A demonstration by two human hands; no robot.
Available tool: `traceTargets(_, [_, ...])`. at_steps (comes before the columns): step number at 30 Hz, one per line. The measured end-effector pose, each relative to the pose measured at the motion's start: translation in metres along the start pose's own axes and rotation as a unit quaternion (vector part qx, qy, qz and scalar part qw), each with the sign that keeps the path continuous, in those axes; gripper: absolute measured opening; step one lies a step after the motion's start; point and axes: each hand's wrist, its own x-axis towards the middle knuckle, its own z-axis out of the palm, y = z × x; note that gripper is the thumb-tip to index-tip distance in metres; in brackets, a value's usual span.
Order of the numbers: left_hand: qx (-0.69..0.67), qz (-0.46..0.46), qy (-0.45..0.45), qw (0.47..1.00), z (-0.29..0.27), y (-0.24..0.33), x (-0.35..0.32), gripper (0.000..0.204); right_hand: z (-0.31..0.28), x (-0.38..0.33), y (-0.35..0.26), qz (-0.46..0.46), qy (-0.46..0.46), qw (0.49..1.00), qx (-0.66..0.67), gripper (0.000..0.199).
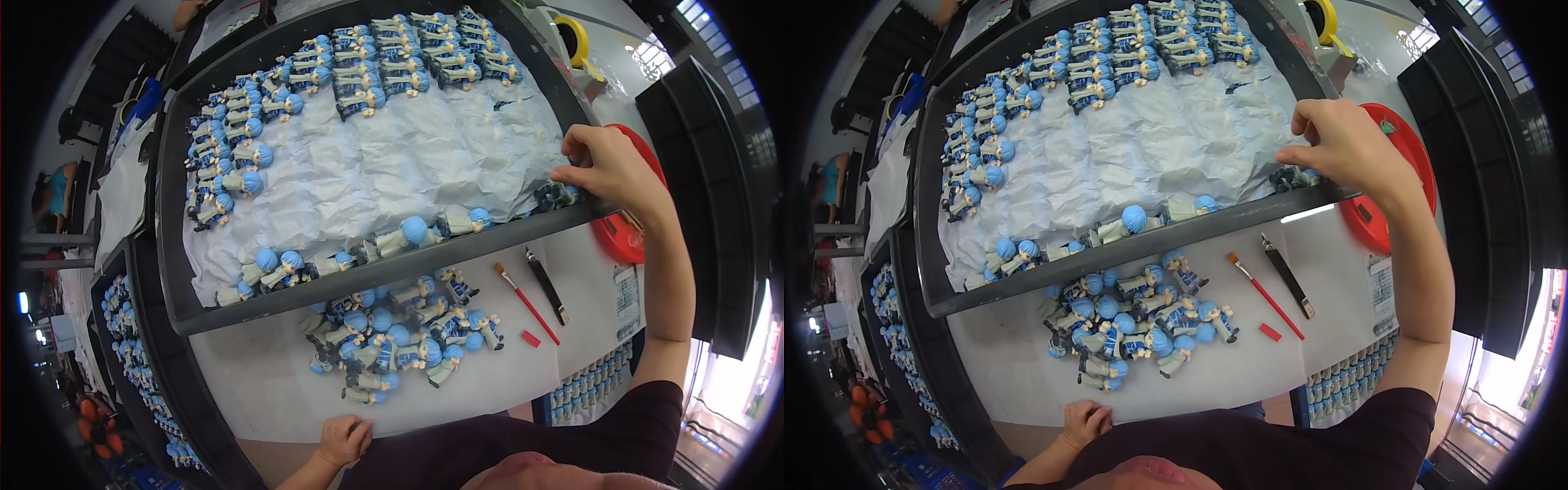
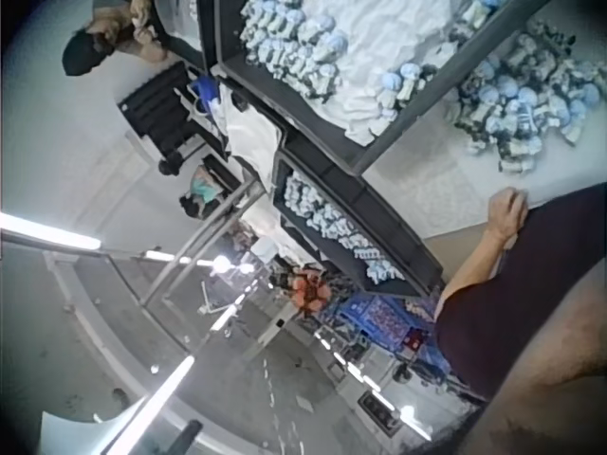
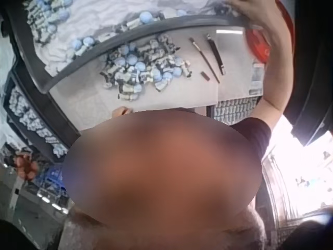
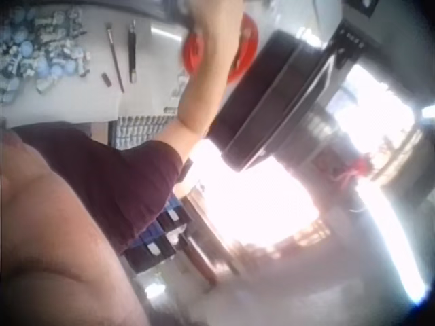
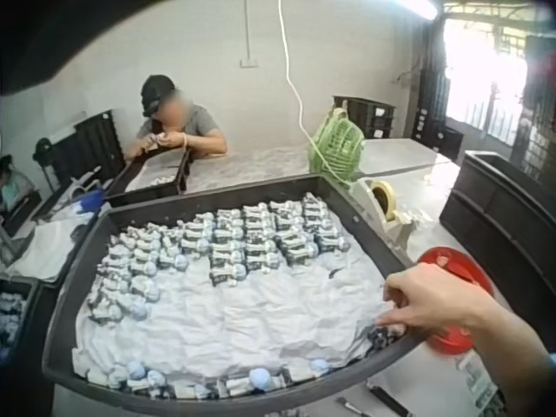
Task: The person assembles small blue and white figurines by hand. They pick up a figurine, attach a small component to its head, and place the finished item into a blue tray. The person repeats this process for several figurines.
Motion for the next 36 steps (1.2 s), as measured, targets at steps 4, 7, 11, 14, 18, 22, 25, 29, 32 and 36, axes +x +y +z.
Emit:
traceTargets(4, [-0.004,0.01,0.019,1.0,0.001,-0.005,-0.002,0.038,0.02,0.03,0.009,0.041,-0.098,0.985,-0.135,0.042])
traceTargets(7, [-0.015,0.008,0.05,0.999,0.005,-0.004,-0.006,0.037,0.025,0.027,-0.024,0.155,-0.178,0.963,-0.131,0.033])
traceTargets(11, [-0.123,0.048,0.066,0.989,-0.008,-0.007,0.001,0.031,0.008,0.008,-0.018,0.09,-0.013,0.994,-0.063,0.017])
traceTargets(14, [-0.121,0.148,0.128,0.973,-0.049,-0.017,0.015,0.031,-0.012,-0.032,-0.057,0.006,0.156,0.987,-0.037,0.013])
traceTargets(18, [-0.005,0.207,0.301,0.931,-0.135,-0.026,0.081,0.027,0.015,-0.1,-0.133,-0.015,0.018,1.0,-0.013,0.013])
traceTargets(22, [-0.064,0.004,0.174,0.983,-0.178,-0.073,0.168,0.026,0.081,-0.128,-0.143,-0.097,-0.115,0.983,-0.103,0.02])
traceTargets(25, [-0.061,-0.16,-0.078,0.982,-0.178,-0.122,0.221,0.039,0.098,-0.132,-0.142,-0.115,-0.143,0.981,-0.065,0.023])
traceTargets(29, [0.007,-0.249,-0.194,0.949,-0.163,-0.151,0.24,0.038,0.066,-0.1,-0.16,-0.181,-0.019,0.98,0.083,0.02])
traceTargets(32, [0.038,-0.227,-0.215,0.949,-0.155,-0.159,0.253,0.035,0.05,-0.041,-0.141,-0.207,0.098,0.971,0.063,0.02])
traceTargets(36, [0.044,-0.199,-0.224,0.953,-0.153,-0.149,0.262,0.032,0.055,0.015,-0.111,-0.046,-0.107,0.992,-0.045,0.028])
